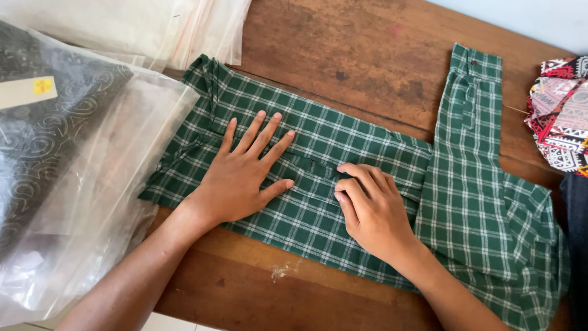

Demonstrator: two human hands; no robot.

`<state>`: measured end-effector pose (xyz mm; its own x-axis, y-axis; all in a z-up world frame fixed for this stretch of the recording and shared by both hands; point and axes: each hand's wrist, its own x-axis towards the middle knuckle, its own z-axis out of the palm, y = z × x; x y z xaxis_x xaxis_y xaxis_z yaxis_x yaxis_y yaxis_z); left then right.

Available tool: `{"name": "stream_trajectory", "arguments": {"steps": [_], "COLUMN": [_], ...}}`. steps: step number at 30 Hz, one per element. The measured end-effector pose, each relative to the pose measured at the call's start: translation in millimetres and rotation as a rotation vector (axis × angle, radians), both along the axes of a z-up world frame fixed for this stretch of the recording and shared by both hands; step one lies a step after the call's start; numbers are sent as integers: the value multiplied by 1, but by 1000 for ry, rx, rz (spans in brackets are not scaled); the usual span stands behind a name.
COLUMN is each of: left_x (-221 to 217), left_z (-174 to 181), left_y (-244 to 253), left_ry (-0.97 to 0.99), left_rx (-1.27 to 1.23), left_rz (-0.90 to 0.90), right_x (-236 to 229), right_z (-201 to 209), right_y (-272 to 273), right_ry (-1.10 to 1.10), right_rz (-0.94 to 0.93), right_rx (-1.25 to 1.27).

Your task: Folding a green plaid shirt on a wooden table.

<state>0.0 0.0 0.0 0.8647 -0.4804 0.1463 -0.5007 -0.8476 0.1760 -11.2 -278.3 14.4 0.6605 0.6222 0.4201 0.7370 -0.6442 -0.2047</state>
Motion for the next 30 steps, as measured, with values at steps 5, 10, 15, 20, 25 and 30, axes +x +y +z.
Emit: {"name": "stream_trajectory", "arguments": {"steps": [5, 10, 15, 20, 25, 30], "left_x": [-1, -2, -2, -8, 5, 18], "left_z": [1, 0, 15, 13, -16, 3], "left_y": [0, 0, -13, -29, -6, 20], "left_ry": [-2, -62, -83, -64, -513, 121], "left_rx": [-9, 20, -9, -104, 412, -1], "left_rz": [-9, 3, -98, -278, 43, 232], "right_x": [0, -1, 1, 2, 2, 0], "right_z": [-2, -6, -7, -10, -8, -8], "right_y": [0, -1, -3, -6, -6, -5], "right_ry": [5, 115, 194, 143, 161, 144], "right_rz": [-20, -88, -97, -87, -91, -83], "right_rx": [9, 39, -123, -173, -170, -181]}}
